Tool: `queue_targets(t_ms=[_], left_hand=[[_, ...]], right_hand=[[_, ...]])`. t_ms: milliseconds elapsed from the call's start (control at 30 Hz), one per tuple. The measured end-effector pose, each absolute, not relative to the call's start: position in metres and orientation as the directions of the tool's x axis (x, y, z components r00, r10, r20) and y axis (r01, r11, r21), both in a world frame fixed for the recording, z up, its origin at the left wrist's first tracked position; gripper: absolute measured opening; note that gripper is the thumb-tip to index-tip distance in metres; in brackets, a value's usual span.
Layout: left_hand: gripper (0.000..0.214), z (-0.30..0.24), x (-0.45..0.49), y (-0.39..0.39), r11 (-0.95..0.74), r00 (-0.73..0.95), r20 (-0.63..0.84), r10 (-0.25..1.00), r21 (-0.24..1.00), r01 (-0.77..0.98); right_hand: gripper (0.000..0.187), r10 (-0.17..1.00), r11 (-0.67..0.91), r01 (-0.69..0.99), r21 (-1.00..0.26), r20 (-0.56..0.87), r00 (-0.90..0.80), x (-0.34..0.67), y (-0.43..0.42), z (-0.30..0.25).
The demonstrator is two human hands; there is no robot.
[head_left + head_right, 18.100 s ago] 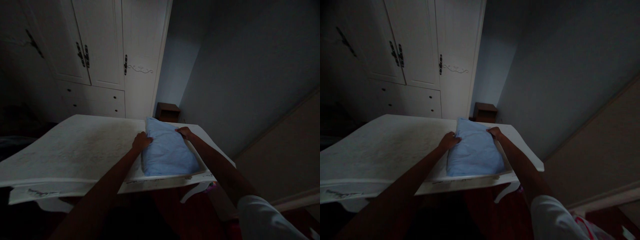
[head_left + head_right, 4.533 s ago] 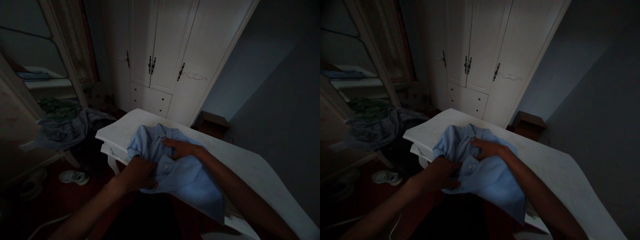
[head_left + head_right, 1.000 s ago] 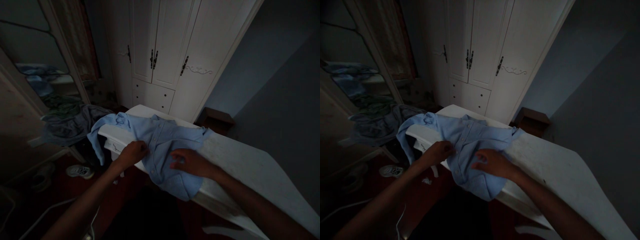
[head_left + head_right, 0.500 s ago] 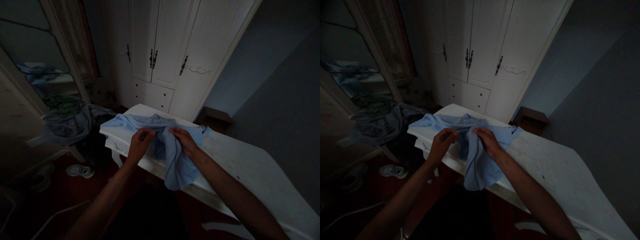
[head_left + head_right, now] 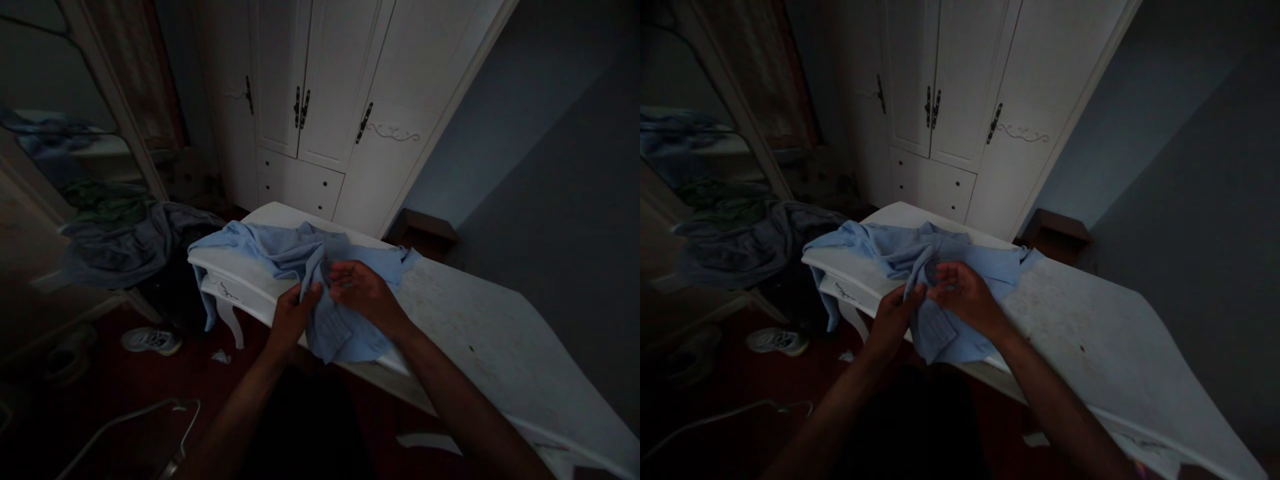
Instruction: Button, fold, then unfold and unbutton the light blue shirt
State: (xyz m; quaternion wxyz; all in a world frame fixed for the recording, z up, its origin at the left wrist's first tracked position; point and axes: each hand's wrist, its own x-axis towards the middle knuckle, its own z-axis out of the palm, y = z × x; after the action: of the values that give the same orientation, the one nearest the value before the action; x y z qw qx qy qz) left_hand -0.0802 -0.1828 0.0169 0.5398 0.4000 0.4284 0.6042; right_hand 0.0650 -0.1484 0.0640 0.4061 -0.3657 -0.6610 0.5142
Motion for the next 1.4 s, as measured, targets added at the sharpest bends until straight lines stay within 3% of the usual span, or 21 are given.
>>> queue_targets(t_ms=[100, 200, 267, 367, 500, 633, 833, 967, 1067, 1167, 1300, 1400], left_hand=[[0.056, 0.016, -0.078, -0.180, -0.019, -0.050, 0.002, 0.999, 0.939, -0.343], [0.059, 0.015, -0.080, -0.173, -0.002, -0.021, -0.007, 1.000, 0.919, -0.395], [0.058, 0.014, -0.085, -0.167, -0.003, -0.019, -0.005, 1.000, 0.918, -0.396], [0.049, 0.013, -0.094, -0.160, -0.078, -0.105, 0.056, 0.993, 0.974, -0.214], [0.037, 0.016, -0.098, -0.156, -0.206, -0.234, 0.198, 0.952, 0.978, -0.010], [0.036, 0.023, -0.094, -0.157, -0.279, -0.206, 0.298, 0.932, 0.953, 0.115], [0.018, 0.030, -0.090, -0.159, -0.392, -0.171, 0.504, 0.847, 0.809, 0.439], [0.035, 0.033, -0.089, -0.163, -0.380, -0.337, 0.611, 0.716, 0.747, 0.546], [0.024, 0.037, -0.090, -0.163, -0.470, -0.191, 0.726, 0.660, 0.598, 0.649], [0.020, 0.040, -0.091, -0.161, -0.502, -0.112, 0.737, 0.667, 0.555, 0.663], [0.020, 0.038, -0.095, -0.154, -0.481, -0.104, 0.676, 0.729, 0.615, 0.625], [0.021, 0.033, -0.095, -0.149, -0.439, -0.114, 0.616, 0.780, 0.668, 0.601]], right_hand=[[0.042, 0.877, 0.335, 0.253, -0.908, 0.202, -0.435, 0.064, -0.157, 0.054], [0.021, 0.903, 0.351, 0.356, -0.866, 0.212, -0.374, 0.066, -0.152, 0.049], [0.020, 0.933, 0.272, 0.311, -0.911, 0.171, -0.317, 0.071, -0.145, 0.050], [0.023, 0.952, 0.075, 0.119, -0.990, 0.035, -0.305, 0.081, -0.135, 0.052], [0.029, 0.889, -0.066, 0.064, -0.996, -0.088, -0.450, 0.087, -0.127, 0.052], [0.030, 0.804, 0.140, 0.163, -0.977, 0.016, -0.594, 0.084, -0.116, 0.055], [0.030, 0.817, 0.435, 0.313, -0.844, 0.225, -0.530, 0.076, -0.100, 0.070], [0.034, 0.787, 0.454, 0.299, -0.839, 0.221, -0.575, 0.075, -0.091, 0.071], [0.032, 0.762, 0.416, 0.233, -0.879, 0.198, -0.616, 0.075, -0.084, 0.070], [0.028, 0.692, 0.445, 0.201, -0.873, 0.192, -0.696, 0.075, -0.077, 0.071], [0.028, 0.609, 0.566, 0.214, -0.796, 0.230, -0.759, 0.075, -0.068, 0.073], [0.026, 0.614, 0.637, 0.227, -0.737, 0.307, -0.727, 0.075, -0.064, 0.071]])
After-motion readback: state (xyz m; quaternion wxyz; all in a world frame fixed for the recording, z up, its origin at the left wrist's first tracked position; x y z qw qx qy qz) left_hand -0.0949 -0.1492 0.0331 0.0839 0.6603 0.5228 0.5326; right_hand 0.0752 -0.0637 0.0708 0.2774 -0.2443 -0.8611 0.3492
